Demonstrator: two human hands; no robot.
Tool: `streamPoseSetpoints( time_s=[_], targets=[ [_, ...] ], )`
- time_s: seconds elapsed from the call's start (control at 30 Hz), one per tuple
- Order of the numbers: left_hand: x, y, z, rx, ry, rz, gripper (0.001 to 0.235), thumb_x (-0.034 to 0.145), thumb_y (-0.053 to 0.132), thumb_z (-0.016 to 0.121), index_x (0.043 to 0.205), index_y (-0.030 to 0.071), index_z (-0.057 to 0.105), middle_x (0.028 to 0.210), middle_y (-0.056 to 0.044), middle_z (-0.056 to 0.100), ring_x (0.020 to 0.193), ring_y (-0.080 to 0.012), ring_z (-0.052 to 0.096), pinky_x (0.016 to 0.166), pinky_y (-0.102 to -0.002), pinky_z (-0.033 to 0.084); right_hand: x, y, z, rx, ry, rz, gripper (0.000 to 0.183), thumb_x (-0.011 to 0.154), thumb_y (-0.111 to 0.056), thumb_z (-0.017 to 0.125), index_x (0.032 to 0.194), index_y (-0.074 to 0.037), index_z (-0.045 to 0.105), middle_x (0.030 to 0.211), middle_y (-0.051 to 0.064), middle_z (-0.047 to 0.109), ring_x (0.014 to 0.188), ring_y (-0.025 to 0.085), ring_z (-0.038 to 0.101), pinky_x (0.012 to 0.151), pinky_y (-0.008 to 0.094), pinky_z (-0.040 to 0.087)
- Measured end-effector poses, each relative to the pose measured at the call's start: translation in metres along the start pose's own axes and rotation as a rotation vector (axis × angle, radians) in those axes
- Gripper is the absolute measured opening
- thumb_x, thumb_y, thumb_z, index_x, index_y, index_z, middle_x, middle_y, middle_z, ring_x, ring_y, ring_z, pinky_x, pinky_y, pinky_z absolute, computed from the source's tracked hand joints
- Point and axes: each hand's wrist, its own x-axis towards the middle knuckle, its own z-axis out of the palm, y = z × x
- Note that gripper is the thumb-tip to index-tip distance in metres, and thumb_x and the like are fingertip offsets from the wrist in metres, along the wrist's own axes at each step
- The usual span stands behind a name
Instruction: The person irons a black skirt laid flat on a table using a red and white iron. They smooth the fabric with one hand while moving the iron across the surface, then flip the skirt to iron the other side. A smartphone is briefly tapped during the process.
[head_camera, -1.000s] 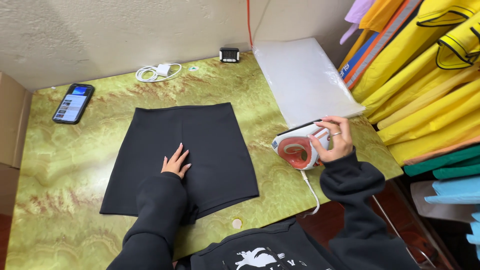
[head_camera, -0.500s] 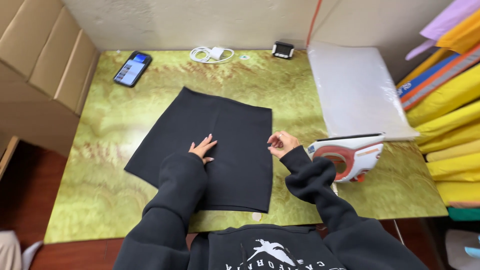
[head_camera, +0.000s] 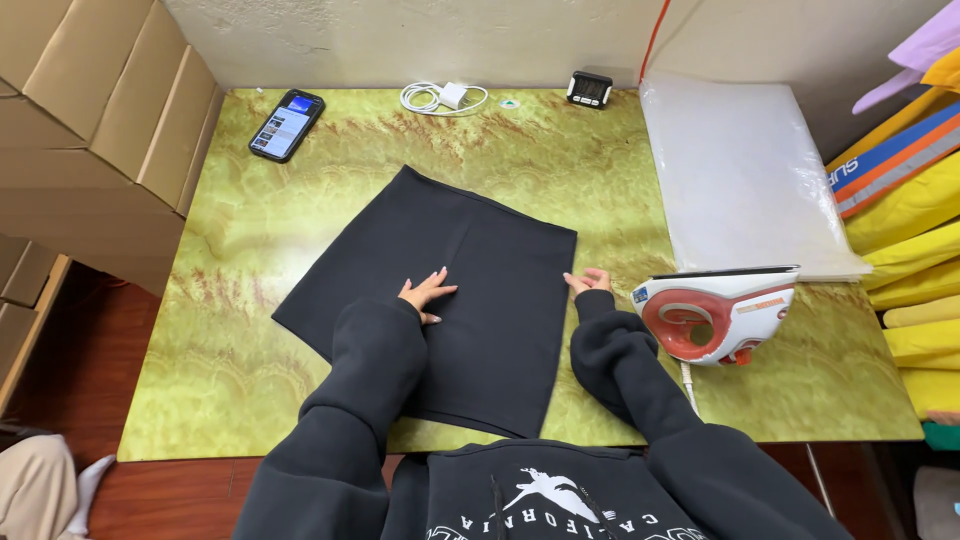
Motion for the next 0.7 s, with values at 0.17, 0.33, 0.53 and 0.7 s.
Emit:
streamPoseSetpoints(
  time_s=[0.17,0.33,0.53,0.7],
  targets=[
    [0.018,-0.008,-0.003,0.130,-0.057,-0.090,0.082,0.064,0.011,0.076,0.129,0.040,0.036,0.147,0.007,0.003,0.134,-0.0197,0.010,0.100,-0.065,0.008,-0.004,-0.012,0.013,-0.060,-0.125,0.070,0.068,0.061,-0.014,0.081,0.116,-0.005,0.043,0.104,0.015,0.058,0.094,0.022,0.058,0.080,0.032,0.051],
    [0.078,0.029,0.026,0.044,0.210,0.131,0.069,0.063,0.061,0.065,0.121,0.028,0.049,0.127,-0.008,0.048,0.116,-0.0262,0.047,0.095,-0.047,0.039,0.026,0.009,0.031,-0.122,-0.329,0.185,0.078,0.056,-0.019,0.084,0.122,-0.006,0.046,0.111,0.015,0.055,0.095,0.024,0.057,0.084,0.031,0.047],
    [0.071,0.163,0.007,-0.469,0.486,-0.053,0.070,0.073,0.065,0.055,0.130,0.029,0.036,0.125,-0.006,0.047,0.113,-0.0206,0.048,0.096,-0.037,0.041,-0.060,-0.032,0.046,-0.162,-0.451,-0.383,0.055,0.057,-0.008,0.078,0.108,-0.009,0.057,0.100,0.015,0.059,0.089,0.023,0.058,0.079,0.031,0.050],
    [0.061,0.200,0.009,-0.771,0.334,-0.245,0.089,0.064,0.056,0.069,0.136,0.025,0.026,0.137,-0.011,0.033,0.107,-0.0226,0.053,0.100,-0.031,0.036,-0.069,-0.029,0.043,-0.390,-0.522,-0.488,0.053,0.060,-0.016,0.075,0.109,-0.013,0.054,0.113,0.012,0.044,0.101,0.031,0.051,0.084,0.035,0.050]
  ],
)
